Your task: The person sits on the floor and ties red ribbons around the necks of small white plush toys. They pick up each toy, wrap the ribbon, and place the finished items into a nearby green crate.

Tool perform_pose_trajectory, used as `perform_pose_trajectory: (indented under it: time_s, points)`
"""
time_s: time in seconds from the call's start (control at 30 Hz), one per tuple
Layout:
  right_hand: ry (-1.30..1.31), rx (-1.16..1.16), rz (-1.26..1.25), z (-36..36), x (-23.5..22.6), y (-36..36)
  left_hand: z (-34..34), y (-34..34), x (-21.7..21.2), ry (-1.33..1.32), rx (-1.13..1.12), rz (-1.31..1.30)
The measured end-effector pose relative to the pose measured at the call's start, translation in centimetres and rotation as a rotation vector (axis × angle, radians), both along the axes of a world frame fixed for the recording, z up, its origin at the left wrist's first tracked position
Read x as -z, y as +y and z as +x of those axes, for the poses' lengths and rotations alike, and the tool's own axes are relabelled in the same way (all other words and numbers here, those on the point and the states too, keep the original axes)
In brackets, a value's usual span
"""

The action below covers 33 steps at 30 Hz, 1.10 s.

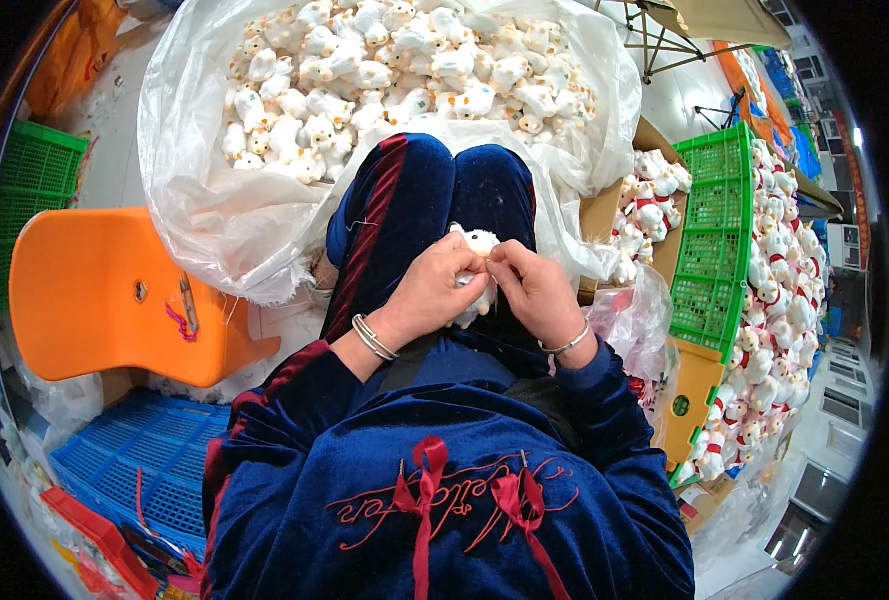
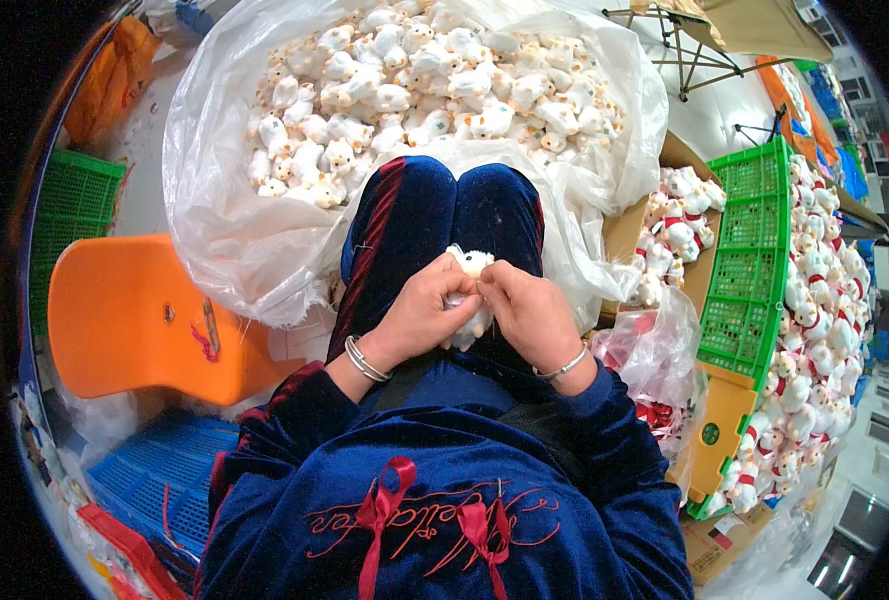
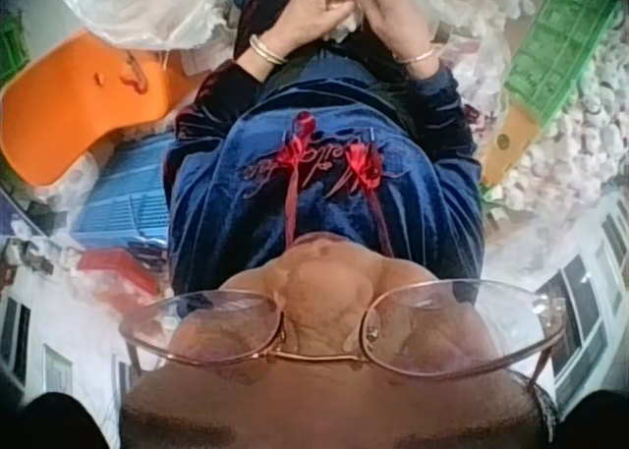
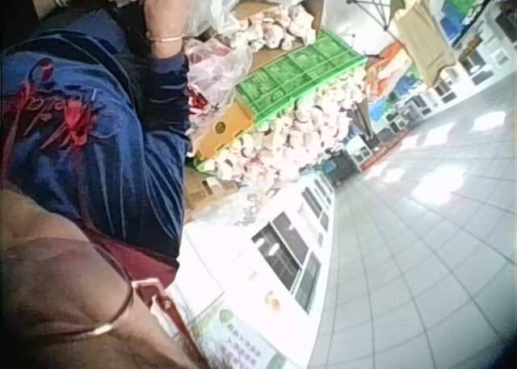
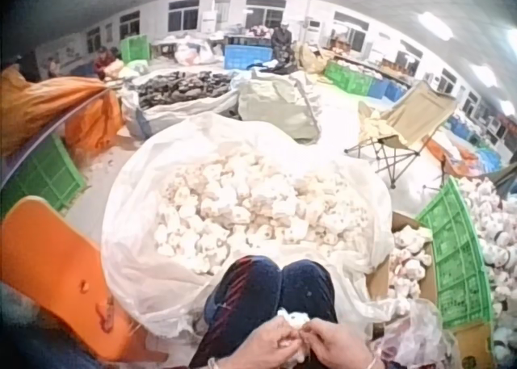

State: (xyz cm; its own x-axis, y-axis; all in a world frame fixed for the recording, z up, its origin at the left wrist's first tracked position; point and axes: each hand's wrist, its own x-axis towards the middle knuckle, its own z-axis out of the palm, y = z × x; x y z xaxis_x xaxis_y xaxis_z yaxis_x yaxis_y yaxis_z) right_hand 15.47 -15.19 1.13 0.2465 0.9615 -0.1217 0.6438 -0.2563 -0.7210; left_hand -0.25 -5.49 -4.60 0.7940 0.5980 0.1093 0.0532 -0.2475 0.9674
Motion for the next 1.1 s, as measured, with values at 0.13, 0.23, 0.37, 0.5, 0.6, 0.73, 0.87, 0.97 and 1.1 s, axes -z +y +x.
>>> perform_pose_trajectory:
  time_s: [0.13, 0.23, 0.37, 0.5, 0.6, 0.73, 0.87, 0.97, 1.1]
  points:
    - [0.015, 0.009, 0.059, -0.2, 0.4, -0.3, 0.3, -0.5, 0.0, 0.073, -0.065, 0.098]
    - [0.002, 0.030, 0.060, -0.7, 0.8, -0.2, 0.4, -0.5, 0.1, 0.086, -0.074, 0.155]
    - [-0.104, -0.036, 0.124, -0.8, 1.4, 0.1, -0.1, 0.2, -0.2, 0.117, -0.009, -0.065]
    - [0.149, -0.086, 0.198, 0.6, 2.8, -0.2, -0.2, 1.0, 0.4, 0.094, 0.077, -0.176]
    - [0.289, -0.124, 0.129, 1.5, 2.6, -0.3, -0.1, 1.7, 0.8, 0.106, 0.128, -0.228]
    - [0.225, -0.236, 0.167, 2.3, 2.5, 0.0, 0.0, 2.0, 1.0, 0.124, 0.155, -0.202]
    - [0.198, -0.175, 0.019, 2.1, 2.0, -0.1, 0.0, 2.0, 1.0, 0.152, 0.171, -0.244]
    - [0.153, -0.098, -0.065, 1.4, 1.7, 0.1, -0.1, 1.9, 1.2, 0.130, 0.146, -0.290]
    - [0.142, -0.047, -0.011, 0.3, 1.1, 0.5, -0.3, 2.0, 0.8, 0.135, 0.141, -0.301]
